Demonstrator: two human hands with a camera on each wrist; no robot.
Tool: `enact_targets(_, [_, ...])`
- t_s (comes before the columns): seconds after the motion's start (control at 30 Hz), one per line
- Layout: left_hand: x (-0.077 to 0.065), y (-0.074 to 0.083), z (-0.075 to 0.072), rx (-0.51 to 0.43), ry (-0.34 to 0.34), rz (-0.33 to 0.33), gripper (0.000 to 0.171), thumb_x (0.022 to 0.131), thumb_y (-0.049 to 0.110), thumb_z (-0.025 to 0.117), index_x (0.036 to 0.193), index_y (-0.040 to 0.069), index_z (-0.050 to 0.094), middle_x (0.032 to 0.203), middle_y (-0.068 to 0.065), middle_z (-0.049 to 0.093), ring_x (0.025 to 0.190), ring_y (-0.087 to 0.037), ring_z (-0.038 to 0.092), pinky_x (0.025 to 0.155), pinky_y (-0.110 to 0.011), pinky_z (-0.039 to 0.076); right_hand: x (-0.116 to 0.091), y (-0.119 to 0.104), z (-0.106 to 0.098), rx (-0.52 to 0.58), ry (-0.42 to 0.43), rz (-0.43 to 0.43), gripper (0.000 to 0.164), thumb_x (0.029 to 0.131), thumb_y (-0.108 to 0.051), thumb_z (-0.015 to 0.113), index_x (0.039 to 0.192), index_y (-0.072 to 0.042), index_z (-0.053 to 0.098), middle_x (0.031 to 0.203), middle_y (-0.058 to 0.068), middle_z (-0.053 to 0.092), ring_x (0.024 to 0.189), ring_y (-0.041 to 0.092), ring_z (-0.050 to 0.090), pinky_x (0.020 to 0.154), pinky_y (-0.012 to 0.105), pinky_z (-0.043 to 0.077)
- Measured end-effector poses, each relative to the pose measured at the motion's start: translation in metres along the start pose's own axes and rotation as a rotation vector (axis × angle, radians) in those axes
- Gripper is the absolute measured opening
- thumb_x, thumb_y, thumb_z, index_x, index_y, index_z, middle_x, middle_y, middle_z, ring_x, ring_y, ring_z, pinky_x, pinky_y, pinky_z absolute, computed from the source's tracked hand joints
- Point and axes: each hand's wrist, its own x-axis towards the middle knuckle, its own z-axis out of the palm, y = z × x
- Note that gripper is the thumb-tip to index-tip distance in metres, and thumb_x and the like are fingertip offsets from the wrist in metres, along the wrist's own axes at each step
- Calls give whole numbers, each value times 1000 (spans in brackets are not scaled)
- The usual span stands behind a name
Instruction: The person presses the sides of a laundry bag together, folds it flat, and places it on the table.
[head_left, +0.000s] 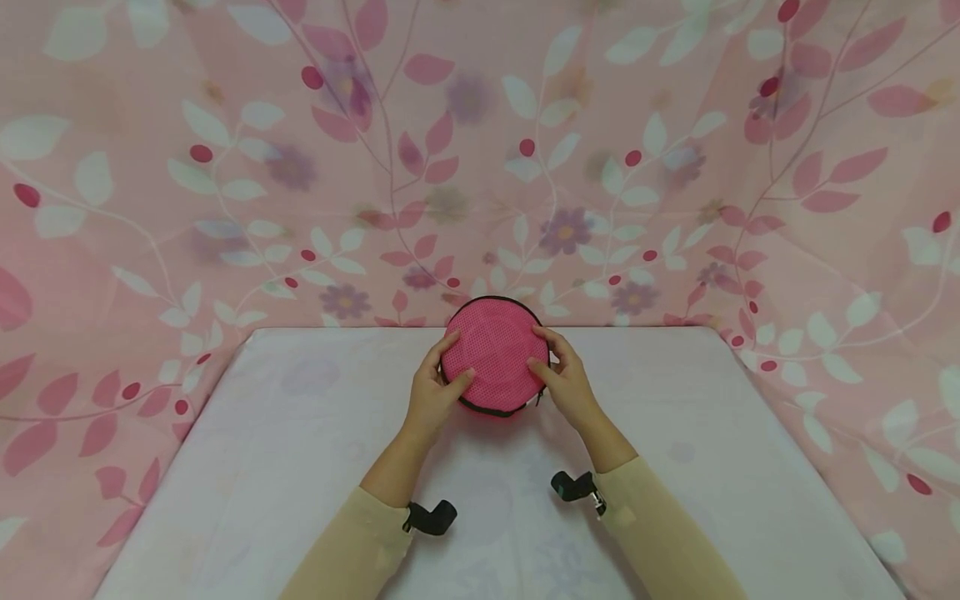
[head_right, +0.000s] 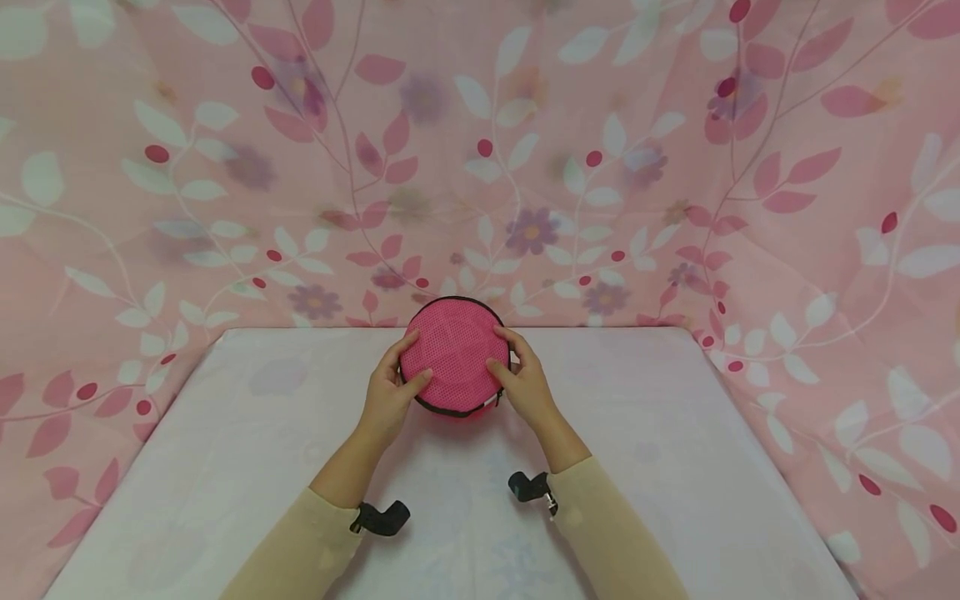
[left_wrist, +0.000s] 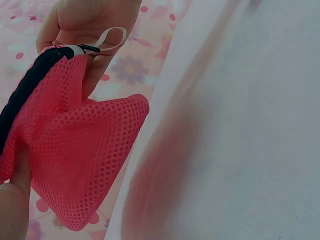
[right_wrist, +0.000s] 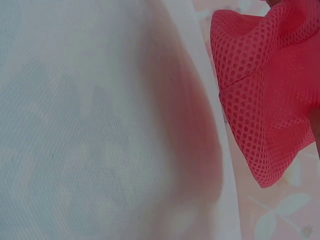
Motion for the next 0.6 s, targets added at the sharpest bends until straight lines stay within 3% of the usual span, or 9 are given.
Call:
enact_targets(0.3, [0, -2, 0, 9, -15, -7, 69, 88, -8, 70, 150, 9, 44, 159, -8, 32, 141, -27, 40, 105, -25, 43, -1, 0, 0, -17, -41, 21, 58, 97, -1, 63, 150, -4, 40, 151, 19, 40, 107, 20, 63, 86, 24, 55])
enact_targets(0.6, [0, -4, -1, 7, -14, -38, 70, 87, -8, 70, 149, 12, 45, 157, -7, 35, 139, -27, 42, 105, -25, 43, 0, -2, 0, 34, -82, 60, 57, 97, -4, 64, 149, -7, 41, 151, 14, 41, 134, 26, 44, 100, 22, 46])
